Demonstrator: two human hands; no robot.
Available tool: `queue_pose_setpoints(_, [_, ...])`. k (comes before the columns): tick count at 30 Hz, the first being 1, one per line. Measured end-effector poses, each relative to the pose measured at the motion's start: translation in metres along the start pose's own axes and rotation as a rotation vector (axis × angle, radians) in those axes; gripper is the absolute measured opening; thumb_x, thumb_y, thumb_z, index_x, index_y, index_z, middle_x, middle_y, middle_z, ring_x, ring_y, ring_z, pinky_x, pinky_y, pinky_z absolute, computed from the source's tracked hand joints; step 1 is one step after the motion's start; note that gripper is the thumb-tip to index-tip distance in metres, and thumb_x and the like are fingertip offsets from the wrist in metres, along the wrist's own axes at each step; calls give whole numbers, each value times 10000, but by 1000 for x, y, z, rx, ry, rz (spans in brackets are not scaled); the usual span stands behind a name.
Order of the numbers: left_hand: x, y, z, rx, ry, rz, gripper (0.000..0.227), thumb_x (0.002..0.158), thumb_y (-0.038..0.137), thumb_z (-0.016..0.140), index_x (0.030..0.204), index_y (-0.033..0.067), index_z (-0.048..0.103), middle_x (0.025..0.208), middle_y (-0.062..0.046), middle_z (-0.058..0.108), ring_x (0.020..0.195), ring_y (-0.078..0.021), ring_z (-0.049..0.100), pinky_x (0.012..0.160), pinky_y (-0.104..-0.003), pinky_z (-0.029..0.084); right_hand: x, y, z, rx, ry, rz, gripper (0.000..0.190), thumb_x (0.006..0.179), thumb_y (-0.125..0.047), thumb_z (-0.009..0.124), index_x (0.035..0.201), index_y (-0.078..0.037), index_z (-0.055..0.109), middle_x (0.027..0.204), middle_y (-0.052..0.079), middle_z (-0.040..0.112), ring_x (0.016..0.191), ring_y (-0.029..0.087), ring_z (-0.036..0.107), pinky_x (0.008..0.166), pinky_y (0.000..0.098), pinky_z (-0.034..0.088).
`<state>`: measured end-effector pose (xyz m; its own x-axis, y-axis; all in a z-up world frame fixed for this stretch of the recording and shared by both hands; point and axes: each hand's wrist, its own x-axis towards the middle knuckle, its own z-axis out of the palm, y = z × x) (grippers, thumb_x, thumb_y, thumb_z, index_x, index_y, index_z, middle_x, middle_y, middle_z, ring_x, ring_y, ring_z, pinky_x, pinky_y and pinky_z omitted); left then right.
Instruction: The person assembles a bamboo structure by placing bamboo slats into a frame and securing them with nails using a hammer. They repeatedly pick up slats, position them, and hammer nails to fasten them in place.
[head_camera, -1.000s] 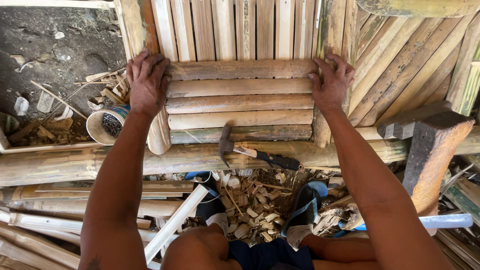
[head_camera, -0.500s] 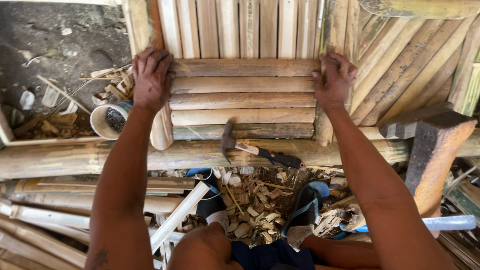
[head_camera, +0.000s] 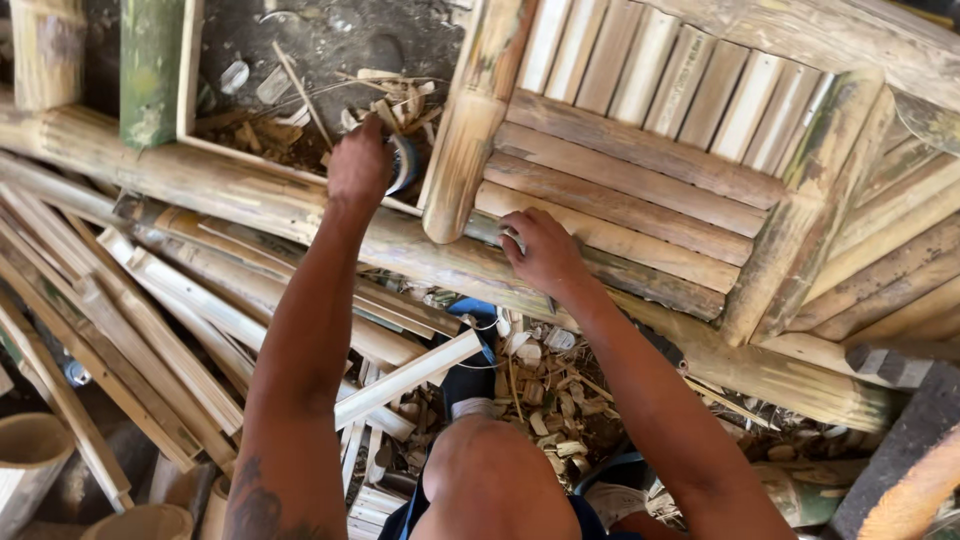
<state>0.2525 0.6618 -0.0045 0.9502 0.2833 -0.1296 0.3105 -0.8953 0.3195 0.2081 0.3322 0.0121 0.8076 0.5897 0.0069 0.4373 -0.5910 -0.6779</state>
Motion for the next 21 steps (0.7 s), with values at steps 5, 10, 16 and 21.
queue_pose_setpoints(5, [16, -16, 21, 374, -394, -69, 244, 1015, 125, 579, 1163, -56, 647, 1015, -237, 719, 849, -311, 769, 661, -385, 648, -6, -4, 3, -61, 62, 37, 204, 917, -165, 707, 1104, -96, 664, 1070, 112, 667, 1008, 299, 649, 867, 442, 535])
queue_pose_setpoints(10, [19, -27, 45, 374, -429, -63, 210, 1020, 139, 593, 1139, 27, 724, 1126, -215, 739, 978, -323, 744, 764, -421, 632, -14, 6, 21, -235, 54, 37, 250, 840, -232, 788, 1023, -102, 677, 1021, 133, 657, 1004, 356, 617, 840, 509, 496])
queue_pose_setpoints(16, [11, -19, 17, 368, -366, -43, 242, 1025, 108, 550, 1241, 147, 652, 1040, -228, 744, 836, -309, 767, 651, -395, 660, -31, 15, 7, -122, 159, 25, 270, 939, -239, 724, 1159, -99, 652, 1100, 143, 651, 1040, 311, 620, 884, 460, 528])
queue_pose_setpoints(21, [1, 25, -45, 227, -187, 56, 180, 1036, 273, 620, 1165, 175, 699, 875, -174, 735, 772, -330, 729, 615, -463, 586, -95, 31, -38, -260, 127, 215, 415, 899, -350, 748, 1157, -55, 608, 1065, 177, 634, 965, 377, 613, 795, 534, 513])
